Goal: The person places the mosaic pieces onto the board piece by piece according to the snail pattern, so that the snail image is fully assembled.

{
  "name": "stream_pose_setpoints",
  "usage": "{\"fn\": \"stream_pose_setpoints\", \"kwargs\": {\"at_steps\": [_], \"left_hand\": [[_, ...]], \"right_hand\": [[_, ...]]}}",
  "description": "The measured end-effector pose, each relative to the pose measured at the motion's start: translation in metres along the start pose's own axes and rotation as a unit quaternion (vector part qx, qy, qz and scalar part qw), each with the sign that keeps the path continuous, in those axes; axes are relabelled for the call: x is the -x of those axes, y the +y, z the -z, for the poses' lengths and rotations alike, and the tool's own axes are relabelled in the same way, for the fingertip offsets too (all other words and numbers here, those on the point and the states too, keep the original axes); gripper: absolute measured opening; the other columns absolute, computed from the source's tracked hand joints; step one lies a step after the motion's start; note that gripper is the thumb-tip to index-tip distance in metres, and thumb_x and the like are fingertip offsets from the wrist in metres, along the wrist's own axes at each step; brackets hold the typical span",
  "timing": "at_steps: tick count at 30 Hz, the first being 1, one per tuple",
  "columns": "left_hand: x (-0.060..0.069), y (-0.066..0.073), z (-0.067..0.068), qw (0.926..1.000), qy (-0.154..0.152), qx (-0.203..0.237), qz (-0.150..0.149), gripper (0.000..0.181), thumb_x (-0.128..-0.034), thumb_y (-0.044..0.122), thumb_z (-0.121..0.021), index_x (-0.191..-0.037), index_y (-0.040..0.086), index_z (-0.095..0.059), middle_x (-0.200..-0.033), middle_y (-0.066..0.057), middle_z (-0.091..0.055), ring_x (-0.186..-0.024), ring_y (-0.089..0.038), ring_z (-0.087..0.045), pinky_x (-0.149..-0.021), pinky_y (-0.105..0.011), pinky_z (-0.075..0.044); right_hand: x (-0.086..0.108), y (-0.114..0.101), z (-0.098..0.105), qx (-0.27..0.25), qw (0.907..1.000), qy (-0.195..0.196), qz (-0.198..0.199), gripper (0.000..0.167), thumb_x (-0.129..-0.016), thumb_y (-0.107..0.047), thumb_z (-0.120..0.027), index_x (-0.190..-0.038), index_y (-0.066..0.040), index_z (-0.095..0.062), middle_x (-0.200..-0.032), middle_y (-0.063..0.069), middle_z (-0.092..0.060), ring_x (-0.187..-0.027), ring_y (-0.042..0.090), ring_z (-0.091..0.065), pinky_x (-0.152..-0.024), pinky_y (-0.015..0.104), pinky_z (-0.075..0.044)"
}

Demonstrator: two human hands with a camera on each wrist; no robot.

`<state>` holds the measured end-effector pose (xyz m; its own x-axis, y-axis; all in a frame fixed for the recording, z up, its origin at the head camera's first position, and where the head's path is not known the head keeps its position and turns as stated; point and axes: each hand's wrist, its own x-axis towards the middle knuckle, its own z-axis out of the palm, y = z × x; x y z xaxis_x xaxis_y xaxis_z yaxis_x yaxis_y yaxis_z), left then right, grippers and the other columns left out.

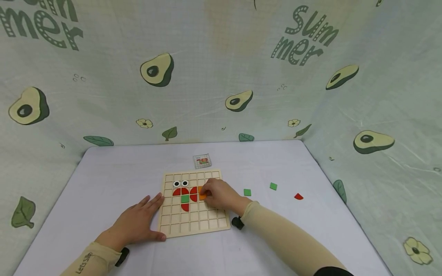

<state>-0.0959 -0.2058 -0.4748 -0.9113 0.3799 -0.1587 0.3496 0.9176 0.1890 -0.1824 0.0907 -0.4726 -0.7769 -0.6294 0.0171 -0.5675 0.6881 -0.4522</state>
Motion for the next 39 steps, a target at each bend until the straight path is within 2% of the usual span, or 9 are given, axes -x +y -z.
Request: {"fn": "stream_pose_setpoints", "kwargs": {"at_steps": [12, 28, 34, 39], "left_hand": [[0.001, 0.001, 0.001, 1.0, 0.002, 0.002, -0.004, 0.124, -0.0601, 0.083, -0.071, -0.15, 0.003, -0.043, -0.157, -0.011, -0.036, -0.139, -0.048, -0.035, -0.1, -0.065, -0.04], [0.002, 0.002, 0.003, 0.9999, -0.004, 0.006, -0.008, 0.124, -0.0599, 0.083, -0.07, -0.15, 0.003, -0.042, -0.157, -0.012, -0.036, -0.138, -0.048, -0.035, -0.099, -0.065, -0.04], [0.002, 0.003, 0.004, 0.9999, -0.001, 0.008, -0.009, 0.123, -0.0604, 0.082, -0.071, -0.15, 0.003, -0.042, -0.157, -0.012, -0.037, -0.138, -0.048, -0.035, -0.099, -0.066, -0.04], [0.001, 0.003, 0.004, 0.9999, -0.001, 0.006, -0.01, 0.123, -0.061, 0.082, -0.071, -0.15, 0.003, -0.042, -0.157, -0.012, -0.036, -0.138, -0.049, -0.035, -0.098, -0.066, -0.04]], "right_hand": [[0.004, -0.001, 0.0, -0.023, 0.9997, -0.003, -0.002, 0.018, -0.086, -0.008, -0.072, -0.103, -0.012, -0.074, -0.098, -0.008, -0.06, -0.083, 0.005, -0.054, -0.075, 0.018, -0.048], [0.003, 0.002, -0.002, -0.016, 0.9999, 0.002, 0.001, 0.016, -0.086, -0.01, -0.074, -0.102, -0.014, -0.074, -0.095, -0.009, -0.062, -0.082, 0.005, -0.054, -0.075, 0.019, -0.048], [0.009, 0.004, 0.016, -0.035, 0.9993, -0.003, -0.01, 0.02, -0.086, -0.006, -0.072, -0.105, -0.011, -0.075, -0.096, -0.005, -0.067, -0.082, 0.007, -0.057, -0.075, 0.02, -0.049], [0.025, 0.018, 0.044, -0.055, 0.9983, 0.003, -0.018, 0.021, -0.086, -0.006, -0.073, -0.107, -0.006, -0.074, -0.099, 0.003, -0.069, -0.084, 0.012, -0.06, -0.075, 0.024, -0.052]]}}
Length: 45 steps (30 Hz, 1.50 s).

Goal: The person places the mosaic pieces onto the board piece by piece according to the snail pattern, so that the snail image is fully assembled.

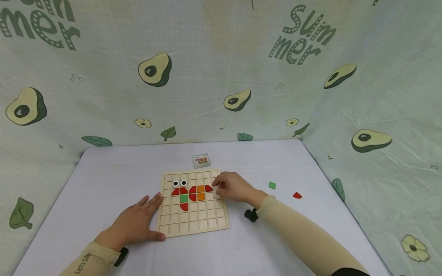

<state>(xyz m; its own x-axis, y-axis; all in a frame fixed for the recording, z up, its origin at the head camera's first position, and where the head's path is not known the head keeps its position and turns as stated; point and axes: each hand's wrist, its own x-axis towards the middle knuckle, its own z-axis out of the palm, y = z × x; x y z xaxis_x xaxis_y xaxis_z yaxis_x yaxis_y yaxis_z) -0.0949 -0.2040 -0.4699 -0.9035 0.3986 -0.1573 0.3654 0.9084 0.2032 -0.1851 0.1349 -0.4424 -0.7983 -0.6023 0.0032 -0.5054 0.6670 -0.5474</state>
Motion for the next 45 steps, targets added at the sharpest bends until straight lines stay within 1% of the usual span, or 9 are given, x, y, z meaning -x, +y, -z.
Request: {"fn": "stream_pose_setpoints", "kwargs": {"at_steps": [3, 7, 10, 15, 20, 23, 28, 37, 45], "left_hand": [[0.0, 0.0, 0.0, 1.0, 0.0, -0.002, 0.001, 0.122, -0.0613, 0.082, -0.071, -0.15, 0.003, -0.042, -0.157, -0.012, -0.036, -0.138, -0.048, -0.035, -0.099, -0.066, -0.04], [0.0, 0.0, 0.001, 1.0, 0.001, -0.001, -0.001, 0.122, -0.0614, 0.081, -0.071, -0.15, 0.002, -0.042, -0.157, -0.013, -0.036, -0.138, -0.049, -0.035, -0.099, -0.066, -0.04], [0.001, 0.001, 0.001, 1.0, 0.003, 0.0, -0.001, 0.122, -0.0617, 0.08, -0.072, -0.15, 0.002, -0.042, -0.157, -0.013, -0.037, -0.137, -0.049, -0.035, -0.099, -0.066, -0.04], [0.0, -0.001, -0.001, 1.0, 0.003, -0.002, -0.001, 0.122, -0.0615, 0.081, -0.071, -0.15, 0.002, -0.042, -0.157, -0.013, -0.037, -0.138, -0.049, -0.035, -0.1, -0.065, -0.04], [-0.001, -0.002, -0.002, 1.0, 0.001, -0.001, 0.001, 0.123, -0.0605, 0.082, -0.071, -0.15, 0.003, -0.042, -0.157, -0.013, -0.036, -0.138, -0.049, -0.034, -0.099, -0.066, -0.04], [-0.001, -0.001, -0.002, 1.0, -0.001, -0.001, 0.003, 0.123, -0.0602, 0.082, -0.071, -0.15, 0.003, -0.042, -0.157, -0.012, -0.036, -0.138, -0.049, -0.034, -0.099, -0.066, -0.04], [-0.001, -0.002, -0.002, 1.0, -0.002, -0.001, 0.003, 0.124, -0.06, 0.082, -0.071, -0.15, 0.003, -0.042, -0.157, -0.012, -0.036, -0.138, -0.049, -0.034, -0.099, -0.066, -0.04], [-0.001, -0.002, -0.003, 1.0, -0.005, 0.003, 0.002, 0.124, -0.06, 0.083, -0.07, -0.15, 0.003, -0.042, -0.157, -0.013, -0.036, -0.138, -0.049, -0.034, -0.099, -0.067, -0.04], [-0.001, -0.004, -0.005, 1.0, -0.002, 0.001, 0.003, 0.124, -0.0605, 0.083, -0.071, -0.151, 0.003, -0.042, -0.158, -0.012, -0.036, -0.138, -0.048, -0.034, -0.102, -0.065, -0.039]], "right_hand": [[0.015, 0.012, 0.015, -0.007, 0.9999, -0.002, -0.014, 0.022, -0.086, -0.006, -0.074, -0.108, -0.005, -0.073, -0.101, 0.005, -0.069, -0.085, 0.012, -0.061, -0.075, 0.025, -0.053], [0.04, 0.029, 0.029, -0.01, 0.9992, -0.005, -0.037, 0.022, -0.087, -0.007, -0.075, -0.108, -0.005, -0.072, -0.103, 0.005, -0.069, -0.087, 0.013, -0.062, -0.076, 0.026, -0.054], [0.06, 0.04, 0.035, -0.014, 0.9979, -0.013, -0.061, 0.023, -0.086, -0.007, -0.076, -0.109, -0.006, -0.072, -0.102, 0.004, -0.069, -0.086, 0.013, -0.06, -0.076, 0.027, -0.054], [0.088, 0.054, 0.039, -0.028, 0.993, -0.041, -0.107, 0.026, -0.085, -0.009, -0.078, -0.109, -0.008, -0.071, -0.099, 0.0, -0.067, -0.086, 0.013, -0.058, -0.076, 0.028, -0.052], [0.109, 0.064, 0.04, -0.019, 0.9903, -0.065, -0.121, 0.032, -0.082, -0.016, -0.083, -0.11, -0.012, -0.07, -0.096, -0.004, -0.063, -0.086, 0.016, -0.058, -0.076, 0.029, -0.051], [0.118, 0.069, 0.036, -0.005, 0.9917, -0.072, -0.106, 0.033, -0.08, -0.018, -0.085, -0.11, -0.015, -0.07, -0.096, -0.007, -0.061, -0.087, 0.014, -0.059, -0.077, 0.028, -0.051], [0.122, 0.072, 0.029, 0.01, 0.9948, -0.064, -0.078, 0.029, -0.08, -0.013, -0.083, -0.106, -0.016, -0.07, -0.097, -0.009, -0.059, -0.086, 0.012, -0.058, -0.077, 0.026, -0.052], [0.113, 0.069, 0.022, 0.032, 0.9957, -0.05, -0.071, 0.023, -0.083, -0.016, -0.082, -0.104, -0.018, -0.071, -0.095, -0.01, -0.059, -0.084, 0.013, -0.057, -0.074, 0.024, -0.052], [0.105, 0.065, 0.019, 0.05, 0.9955, -0.034, -0.073, 0.024, -0.083, -0.016, -0.082, -0.104, -0.018, -0.071, -0.093, -0.011, -0.058, -0.082, 0.011, -0.056, -0.071, 0.024, -0.051]]}}
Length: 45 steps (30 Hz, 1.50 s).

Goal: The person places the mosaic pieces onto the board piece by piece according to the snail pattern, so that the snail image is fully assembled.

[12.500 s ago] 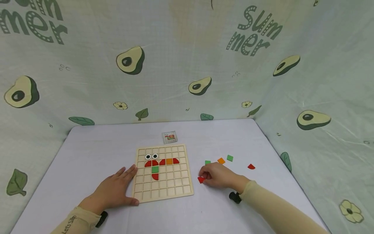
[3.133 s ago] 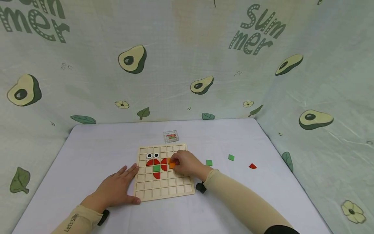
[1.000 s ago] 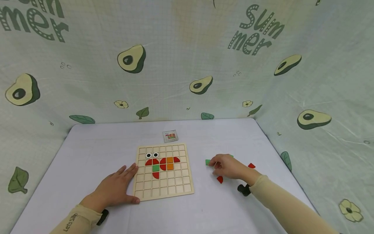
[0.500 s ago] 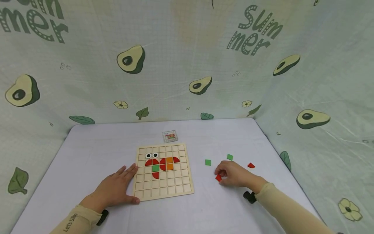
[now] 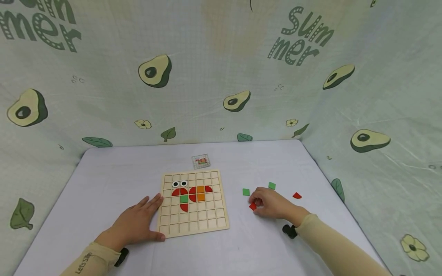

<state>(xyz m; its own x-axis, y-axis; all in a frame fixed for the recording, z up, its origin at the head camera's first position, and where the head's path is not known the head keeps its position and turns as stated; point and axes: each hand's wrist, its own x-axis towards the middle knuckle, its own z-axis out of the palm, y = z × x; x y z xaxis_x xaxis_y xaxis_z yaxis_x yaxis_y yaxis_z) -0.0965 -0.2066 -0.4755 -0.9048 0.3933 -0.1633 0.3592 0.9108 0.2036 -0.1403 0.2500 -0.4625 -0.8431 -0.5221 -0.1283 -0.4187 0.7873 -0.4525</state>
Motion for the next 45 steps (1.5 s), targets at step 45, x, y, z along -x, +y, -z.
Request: {"fn": "stream_pose_setpoints", "kwargs": {"at_steps": [45], "left_hand": [[0.0, 0.0009, 0.0006, 1.0, 0.004, 0.0, 0.001, 0.123, -0.0608, 0.082, -0.072, -0.15, 0.002, -0.042, -0.157, -0.013, -0.036, -0.138, -0.049, -0.034, -0.101, -0.066, -0.038]], "right_hand": [[-0.0062, -0.002, 0.0003, -0.006, 0.9998, -0.014, 0.009, 0.026, -0.083, -0.013, -0.081, -0.108, -0.018, -0.072, -0.096, -0.009, -0.059, -0.08, 0.01, -0.056, -0.07, 0.024, -0.052]]}}
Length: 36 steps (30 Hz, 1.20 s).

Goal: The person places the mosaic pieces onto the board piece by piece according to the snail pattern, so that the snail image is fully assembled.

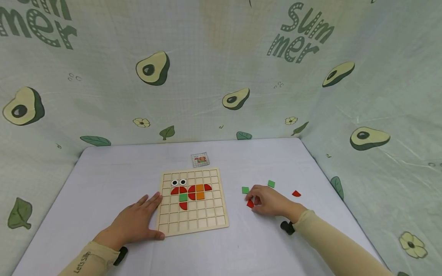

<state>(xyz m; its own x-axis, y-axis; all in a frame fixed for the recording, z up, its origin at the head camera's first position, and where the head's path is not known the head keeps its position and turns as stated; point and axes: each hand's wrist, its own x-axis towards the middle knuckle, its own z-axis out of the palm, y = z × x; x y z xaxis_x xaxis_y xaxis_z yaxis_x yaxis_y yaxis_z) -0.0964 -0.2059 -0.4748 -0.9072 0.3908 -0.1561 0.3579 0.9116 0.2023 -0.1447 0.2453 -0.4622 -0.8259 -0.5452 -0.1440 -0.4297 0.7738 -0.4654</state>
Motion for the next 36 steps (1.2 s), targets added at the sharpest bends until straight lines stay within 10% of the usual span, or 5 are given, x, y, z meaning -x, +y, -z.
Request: {"fn": "stream_pose_setpoints", "kwargs": {"at_steps": [23, 36], "left_hand": [[0.001, 0.002, 0.003, 1.0, -0.001, 0.0, -0.005, 0.124, -0.0599, 0.083, -0.071, -0.15, 0.002, -0.043, -0.156, -0.014, -0.037, -0.137, -0.05, -0.036, -0.1, -0.065, -0.04], [0.001, 0.003, 0.004, 1.0, 0.001, 0.0, -0.006, 0.123, -0.0606, 0.081, -0.072, -0.149, 0.001, -0.043, -0.156, -0.014, -0.038, -0.137, -0.05, -0.036, -0.1, -0.065, -0.04]], "right_hand": [[-0.004, -0.002, -0.005, 0.016, 0.9996, 0.024, -0.008, 0.018, -0.083, -0.022, -0.082, -0.097, -0.022, -0.071, -0.09, -0.011, -0.057, -0.077, 0.01, -0.055, -0.067, 0.022, -0.051], [-0.041, -0.034, -0.005, -0.007, 0.9959, 0.062, 0.065, 0.016, -0.082, -0.015, -0.079, -0.096, -0.015, -0.071, -0.091, -0.006, -0.06, -0.078, 0.011, -0.057, -0.07, 0.023, -0.05]]}}
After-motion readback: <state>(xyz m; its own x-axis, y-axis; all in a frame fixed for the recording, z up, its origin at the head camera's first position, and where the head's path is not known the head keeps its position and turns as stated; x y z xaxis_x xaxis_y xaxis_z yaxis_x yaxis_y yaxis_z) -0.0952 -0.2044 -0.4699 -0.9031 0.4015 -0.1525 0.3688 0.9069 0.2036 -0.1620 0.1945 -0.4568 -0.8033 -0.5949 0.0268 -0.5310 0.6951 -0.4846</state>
